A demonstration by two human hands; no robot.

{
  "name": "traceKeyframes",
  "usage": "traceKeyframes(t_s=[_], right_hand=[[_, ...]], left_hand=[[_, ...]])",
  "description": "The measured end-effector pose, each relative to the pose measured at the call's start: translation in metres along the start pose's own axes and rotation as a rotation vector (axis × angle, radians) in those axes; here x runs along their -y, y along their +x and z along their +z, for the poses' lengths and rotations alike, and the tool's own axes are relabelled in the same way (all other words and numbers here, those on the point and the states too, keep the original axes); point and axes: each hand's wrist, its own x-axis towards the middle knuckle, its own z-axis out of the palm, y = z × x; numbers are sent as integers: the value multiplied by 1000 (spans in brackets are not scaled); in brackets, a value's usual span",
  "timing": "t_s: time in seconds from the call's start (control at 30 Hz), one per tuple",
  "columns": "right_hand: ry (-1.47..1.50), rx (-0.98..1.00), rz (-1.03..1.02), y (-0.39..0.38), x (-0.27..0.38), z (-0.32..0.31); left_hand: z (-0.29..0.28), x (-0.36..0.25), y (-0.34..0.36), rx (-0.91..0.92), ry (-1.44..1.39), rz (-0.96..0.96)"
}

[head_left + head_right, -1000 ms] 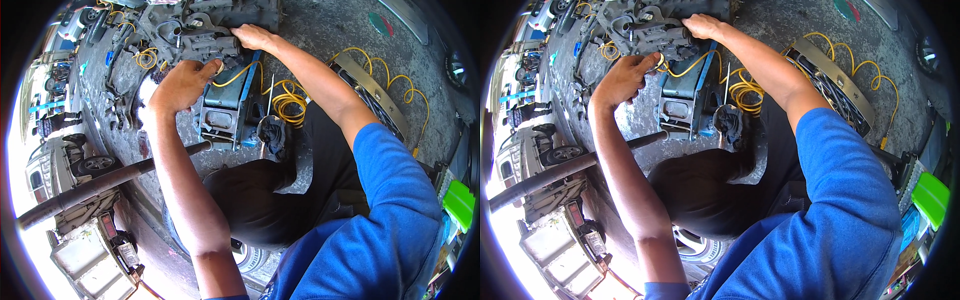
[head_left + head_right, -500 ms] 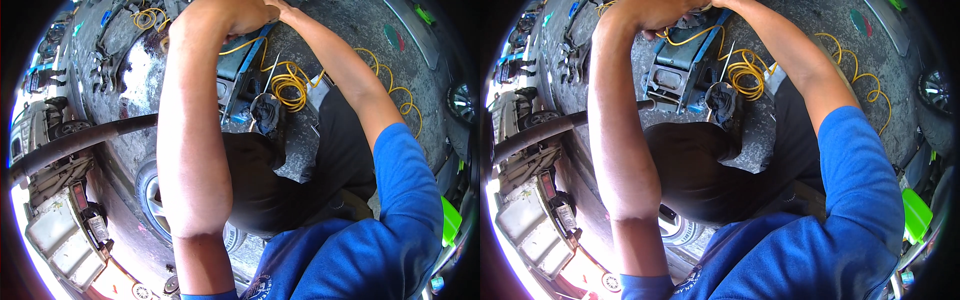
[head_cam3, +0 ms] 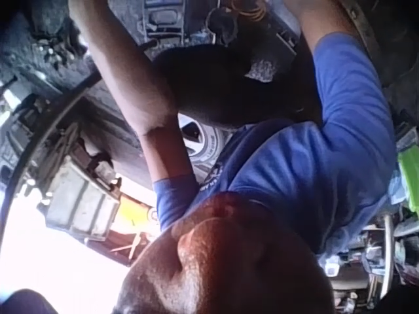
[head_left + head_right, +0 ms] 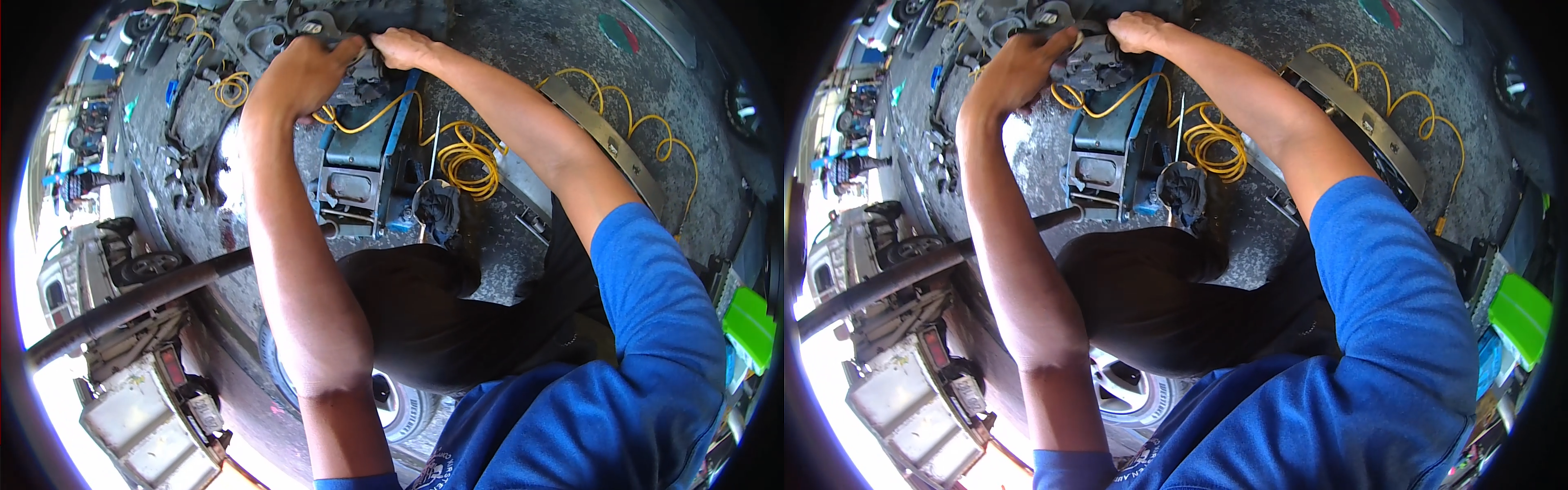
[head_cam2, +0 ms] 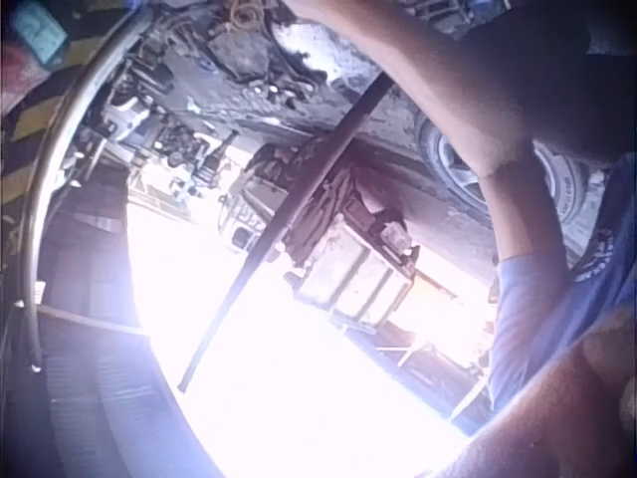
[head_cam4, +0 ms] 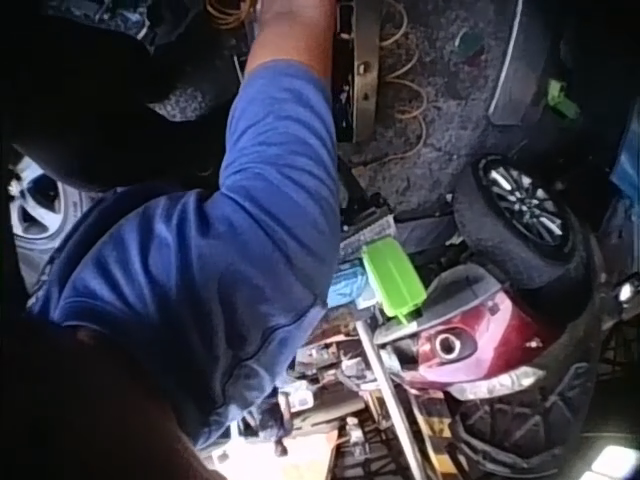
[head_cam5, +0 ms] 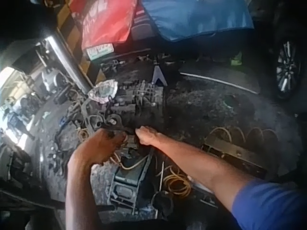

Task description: Repairing a vehicle engine component using socket wrenches and other hand tools.

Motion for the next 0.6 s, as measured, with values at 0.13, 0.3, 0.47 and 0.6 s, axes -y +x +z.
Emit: traceKeyframes(t_s=[0.13,0.3,0.47,0.6], right_hand=[[55,77,-10,-4,1,4],[126,-2,68,-8,3,11],[327,77,88,-14,8,26],[409,77,128,-19,11,42]], left_hand=[[0,3,-14,58,-5,-128],[-4,3,-24,51,-44,-184],[-3,13,-29,64,-70,-225],[-3,19,-30,99,-52,-261]])
